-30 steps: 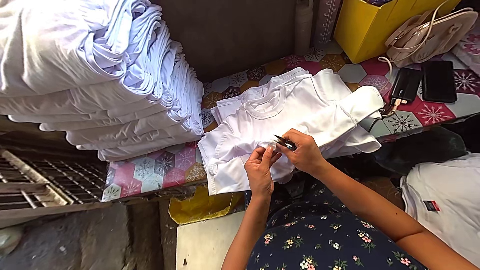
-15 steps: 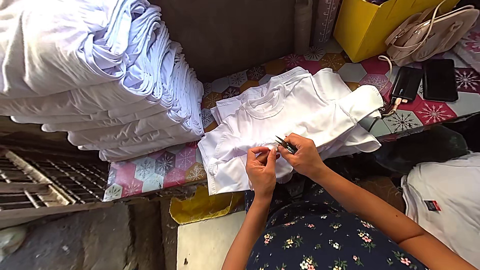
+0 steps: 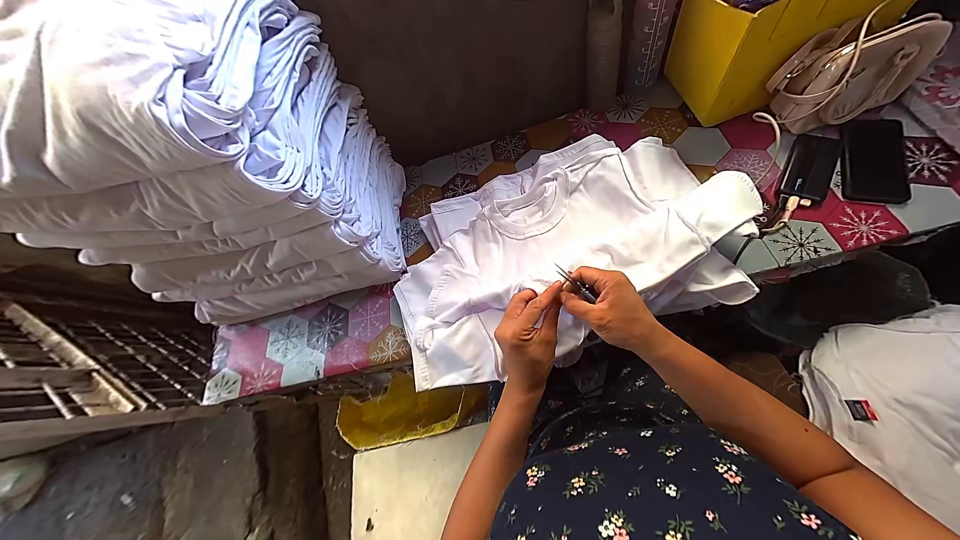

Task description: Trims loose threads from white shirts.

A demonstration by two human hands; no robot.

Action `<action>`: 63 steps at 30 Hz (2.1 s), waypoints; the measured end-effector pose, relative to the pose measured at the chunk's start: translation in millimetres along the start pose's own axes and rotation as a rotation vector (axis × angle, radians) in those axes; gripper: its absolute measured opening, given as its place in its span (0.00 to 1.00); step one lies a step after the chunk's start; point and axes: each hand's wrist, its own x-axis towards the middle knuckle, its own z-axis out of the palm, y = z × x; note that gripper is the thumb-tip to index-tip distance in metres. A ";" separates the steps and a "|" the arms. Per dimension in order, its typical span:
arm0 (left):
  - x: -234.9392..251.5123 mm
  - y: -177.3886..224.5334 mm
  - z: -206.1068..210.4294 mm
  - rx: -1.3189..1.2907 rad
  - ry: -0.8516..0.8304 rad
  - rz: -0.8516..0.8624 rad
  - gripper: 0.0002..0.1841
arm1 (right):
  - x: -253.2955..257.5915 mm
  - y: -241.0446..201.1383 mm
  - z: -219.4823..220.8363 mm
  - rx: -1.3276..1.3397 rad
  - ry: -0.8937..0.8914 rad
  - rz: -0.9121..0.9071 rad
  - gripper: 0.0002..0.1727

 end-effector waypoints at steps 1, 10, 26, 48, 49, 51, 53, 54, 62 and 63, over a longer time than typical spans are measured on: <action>1.1 -1.0 0.3 0.039 0.009 0.030 0.08 | -0.9 -0.9 0.6 -0.028 0.000 -0.009 0.04; 10.1 3.6 3.0 -0.024 0.056 -0.174 0.03 | -3.2 17.6 -12.6 0.498 -0.173 0.185 0.24; 8.9 18.1 3.0 -0.119 0.074 -0.352 0.02 | -4.9 22.2 -8.4 0.620 -0.472 0.410 0.30; -0.1 11.5 5.8 -0.168 0.020 -0.356 0.05 | 0.4 27.9 1.0 0.467 0.053 0.120 0.12; -1.5 13.0 5.2 -0.172 -0.002 -0.368 0.05 | 2.6 30.9 0.0 0.360 0.044 0.052 0.07; -3.9 17.0 0.2 -0.163 -0.065 -0.395 0.05 | 6.8 33.8 3.5 0.268 -0.009 0.039 0.05; -6.2 19.6 -19.1 -0.099 -0.134 -0.408 0.07 | 9.2 34.9 8.1 0.262 -0.015 0.074 0.05; -7.7 19.6 -36.8 0.001 -0.155 -0.408 0.09 | 9.6 35.0 8.6 0.275 -0.009 0.091 0.06; -13.2 5.4 -158.0 0.615 0.038 -0.608 0.17 | 3.7 35.6 15.1 0.438 0.030 0.100 0.07; -10.4 15.6 -135.6 0.408 0.017 -0.645 0.13 | 1.8 35.3 18.1 0.452 0.037 0.088 0.06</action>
